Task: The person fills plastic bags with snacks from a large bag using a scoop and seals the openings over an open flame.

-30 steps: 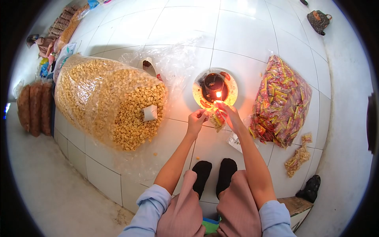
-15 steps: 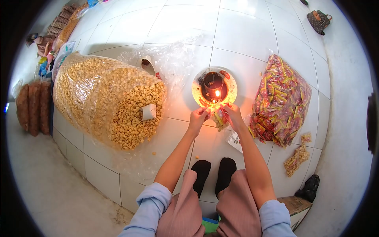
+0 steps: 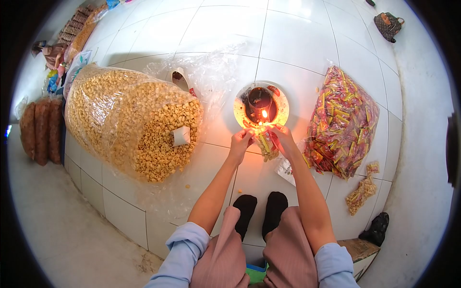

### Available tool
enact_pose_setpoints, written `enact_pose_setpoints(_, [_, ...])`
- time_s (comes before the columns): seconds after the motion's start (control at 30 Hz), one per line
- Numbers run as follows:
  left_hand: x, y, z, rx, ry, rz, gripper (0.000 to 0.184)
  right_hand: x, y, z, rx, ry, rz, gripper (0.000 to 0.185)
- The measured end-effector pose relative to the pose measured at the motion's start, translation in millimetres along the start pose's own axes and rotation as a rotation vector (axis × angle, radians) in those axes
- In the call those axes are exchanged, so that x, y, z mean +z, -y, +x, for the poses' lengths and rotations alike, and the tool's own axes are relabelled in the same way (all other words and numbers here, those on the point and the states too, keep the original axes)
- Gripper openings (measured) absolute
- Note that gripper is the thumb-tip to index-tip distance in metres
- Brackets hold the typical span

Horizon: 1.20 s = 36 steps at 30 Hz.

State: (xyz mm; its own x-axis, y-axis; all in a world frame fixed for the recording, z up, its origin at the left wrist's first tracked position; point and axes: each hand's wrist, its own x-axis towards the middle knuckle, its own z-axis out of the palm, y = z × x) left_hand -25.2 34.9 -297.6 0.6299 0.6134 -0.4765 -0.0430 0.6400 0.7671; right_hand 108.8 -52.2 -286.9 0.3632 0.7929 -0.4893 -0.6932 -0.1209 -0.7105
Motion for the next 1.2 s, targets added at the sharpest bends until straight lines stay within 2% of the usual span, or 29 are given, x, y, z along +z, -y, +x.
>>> enact_pose_setpoints(0.13, [0, -1, 2, 0.003, -0.004, -0.007, 0.019, -3, -2, 4, -0.042, -0.058, -0.032, 0.017])
enact_pose_setpoints(0.2, [0, 0, 5, -0.026, -0.022, 0.048, 0.019, -6, -3, 9, -0.076, -0.161, -0.166, 0.014])
enact_pose_setpoints(0.43, [12, -6, 16, -0.030, -0.112, 0.153, 0.014, -8, -5, 29, -0.204, -0.283, -0.170, 0.009])
enact_pose_setpoints(0.5, [12, -7, 18, -0.018, -0.131, 0.173, 0.014, -9, -5, 34, -0.233, -0.344, -0.326, 0.011])
enact_pose_setpoints(0.63, [11, -6, 18, -0.005, -0.154, 0.165, 0.014, -8, -8, 37, -0.261, -0.355, -0.375, 0.011])
enact_pose_setpoints(0.7, [9, -4, 16, 0.000, -0.195, 0.136, 0.013, -3, -8, 35, -0.271, -0.392, -0.564, 0.012])
enact_pose_setpoints(0.8, [0, 0, 10, -0.005, -0.207, 0.121, 0.013, 8, -8, 30, -0.222, -0.415, -0.652, 0.010])
enact_pose_setpoints(0.87, [-3, 3, 7, 0.001, -0.204, 0.107, 0.013, 9, -12, 27, -0.253, -0.393, -0.658, 0.011])
enact_pose_setpoints(0.93, [-6, 7, 3, 0.010, -0.200, 0.090, 0.014, 9, -15, 20, -0.133, -0.374, -0.452, 0.012])
enact_pose_setpoints(1.07, [-3, 15, -6, -0.024, -0.135, 0.143, 0.016, 2, -15, -2, -0.067, -0.232, -0.200, 0.013])
enact_pose_setpoints(1.2, [0, 20, -13, -0.012, -0.080, 0.222, 0.019, 4, -9, -17, -0.080, -0.287, -0.309, 0.017])
